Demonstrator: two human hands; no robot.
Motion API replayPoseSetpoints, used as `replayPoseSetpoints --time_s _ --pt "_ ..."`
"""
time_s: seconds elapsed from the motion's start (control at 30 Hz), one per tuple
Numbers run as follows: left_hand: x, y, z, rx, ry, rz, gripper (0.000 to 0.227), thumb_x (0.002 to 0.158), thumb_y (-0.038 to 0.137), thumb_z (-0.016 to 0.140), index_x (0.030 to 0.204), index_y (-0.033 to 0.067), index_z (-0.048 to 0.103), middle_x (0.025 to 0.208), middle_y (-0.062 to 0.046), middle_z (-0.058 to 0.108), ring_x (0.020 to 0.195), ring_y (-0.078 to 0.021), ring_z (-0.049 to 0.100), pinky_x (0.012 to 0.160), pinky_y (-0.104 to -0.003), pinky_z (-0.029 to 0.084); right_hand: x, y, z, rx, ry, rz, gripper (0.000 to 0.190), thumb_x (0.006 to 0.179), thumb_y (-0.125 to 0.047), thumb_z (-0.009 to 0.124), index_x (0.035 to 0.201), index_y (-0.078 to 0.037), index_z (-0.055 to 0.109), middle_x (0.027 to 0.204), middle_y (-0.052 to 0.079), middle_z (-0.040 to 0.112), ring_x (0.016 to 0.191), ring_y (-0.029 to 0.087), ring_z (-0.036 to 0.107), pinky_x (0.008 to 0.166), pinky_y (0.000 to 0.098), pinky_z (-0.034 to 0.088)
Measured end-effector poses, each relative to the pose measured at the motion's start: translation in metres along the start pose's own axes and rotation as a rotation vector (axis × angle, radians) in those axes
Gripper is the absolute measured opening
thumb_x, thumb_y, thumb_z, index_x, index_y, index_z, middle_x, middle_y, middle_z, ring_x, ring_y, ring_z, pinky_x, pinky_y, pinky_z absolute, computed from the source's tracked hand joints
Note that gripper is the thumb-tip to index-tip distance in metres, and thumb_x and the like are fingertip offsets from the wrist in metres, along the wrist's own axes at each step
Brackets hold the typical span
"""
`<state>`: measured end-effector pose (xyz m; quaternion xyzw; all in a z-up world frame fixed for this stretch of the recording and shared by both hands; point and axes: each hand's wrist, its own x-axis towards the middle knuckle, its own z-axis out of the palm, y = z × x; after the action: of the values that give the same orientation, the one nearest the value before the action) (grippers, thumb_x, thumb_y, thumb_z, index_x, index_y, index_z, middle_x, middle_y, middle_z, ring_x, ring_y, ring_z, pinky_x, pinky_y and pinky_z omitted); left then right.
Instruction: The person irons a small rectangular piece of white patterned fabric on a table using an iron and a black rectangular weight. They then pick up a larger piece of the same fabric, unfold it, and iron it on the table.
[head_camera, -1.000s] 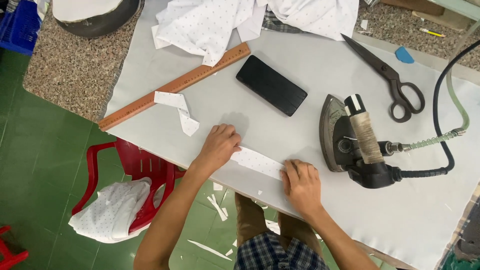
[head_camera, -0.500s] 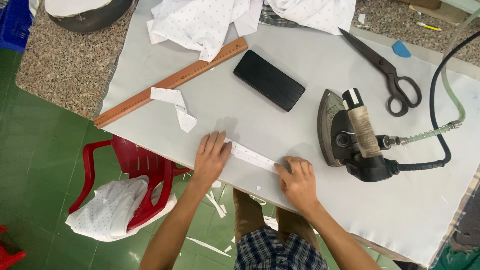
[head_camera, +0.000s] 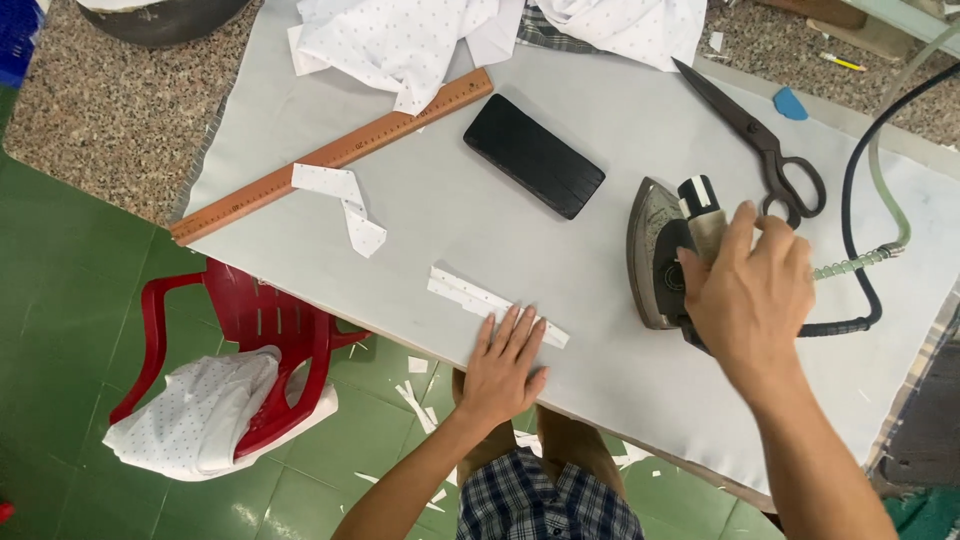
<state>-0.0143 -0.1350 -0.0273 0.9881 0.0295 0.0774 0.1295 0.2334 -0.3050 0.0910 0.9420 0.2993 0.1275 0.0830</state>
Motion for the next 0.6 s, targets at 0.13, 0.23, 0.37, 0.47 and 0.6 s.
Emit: replayPoseSetpoints --time_s 0.13,0.23,0.37,0.47,0.6 --pt "0.000 0.001 -0.001 -0.023 0.006 0.011 0.062 0.107 0.050 0.041 0.156 0.0135 0.045 0.164 -0.017 0.037 0.154 -0.0353 0.032 0.125 -0.056 0.024 0.022 0.003 0.025 0.496 -0.612 0.291 0.053 0.106 -0.040 0.052 0.135 0.002 0.036 0.106 0.029 0.067 0.087 0.058 0.063 0.069 0.0645 0.047" --pt "0.000 0.005 0.002 0.001 -0.001 0.006 0.069 0.105 0.060 0.037 0.155 0.0134 0.047 0.164 -0.021 0.036 0.153 -0.0381 0.033 0.125 -0.055 0.024 0.004 0.002 0.008 0.544 -0.615 0.259 0.041 0.105 -0.034 0.053 0.123 0.000 0.038 0.099 0.029 0.066 0.081 0.061 0.060 0.066 0.0660 0.045" --pt "0.003 0.007 0.006 0.006 -0.024 -0.013 0.077 0.103 0.067 0.034 0.157 0.0128 0.045 0.165 -0.020 0.035 0.154 -0.0348 0.031 0.126 -0.053 0.023 -0.032 0.003 -0.021 0.506 -0.891 0.205 0.040 0.101 -0.035 0.051 0.128 -0.008 0.040 0.110 0.024 0.069 0.081 0.053 0.069 0.071 0.0621 0.052" --pt "0.006 0.008 0.008 0.012 -0.063 -0.025 0.080 0.103 0.069 0.030 0.159 0.0131 0.041 0.166 -0.020 0.031 0.156 -0.0350 0.027 0.127 -0.053 0.019 -0.081 0.011 -0.010 0.503 -0.871 0.125 0.047 0.095 -0.038 0.056 0.134 -0.014 0.042 0.118 0.016 0.071 0.080 0.046 0.073 0.066 0.0581 0.056" --pt "0.009 0.009 0.010 0.029 -0.104 -0.037 0.081 0.103 0.071 0.026 0.161 0.0156 0.037 0.167 -0.020 0.029 0.157 -0.0351 0.024 0.127 -0.053 0.016 -0.128 0.014 0.011 0.271 -0.529 -0.136 0.063 0.091 -0.061 0.057 0.135 -0.017 0.050 0.092 0.007 0.073 0.054 0.030 0.071 0.034 0.0421 0.051"
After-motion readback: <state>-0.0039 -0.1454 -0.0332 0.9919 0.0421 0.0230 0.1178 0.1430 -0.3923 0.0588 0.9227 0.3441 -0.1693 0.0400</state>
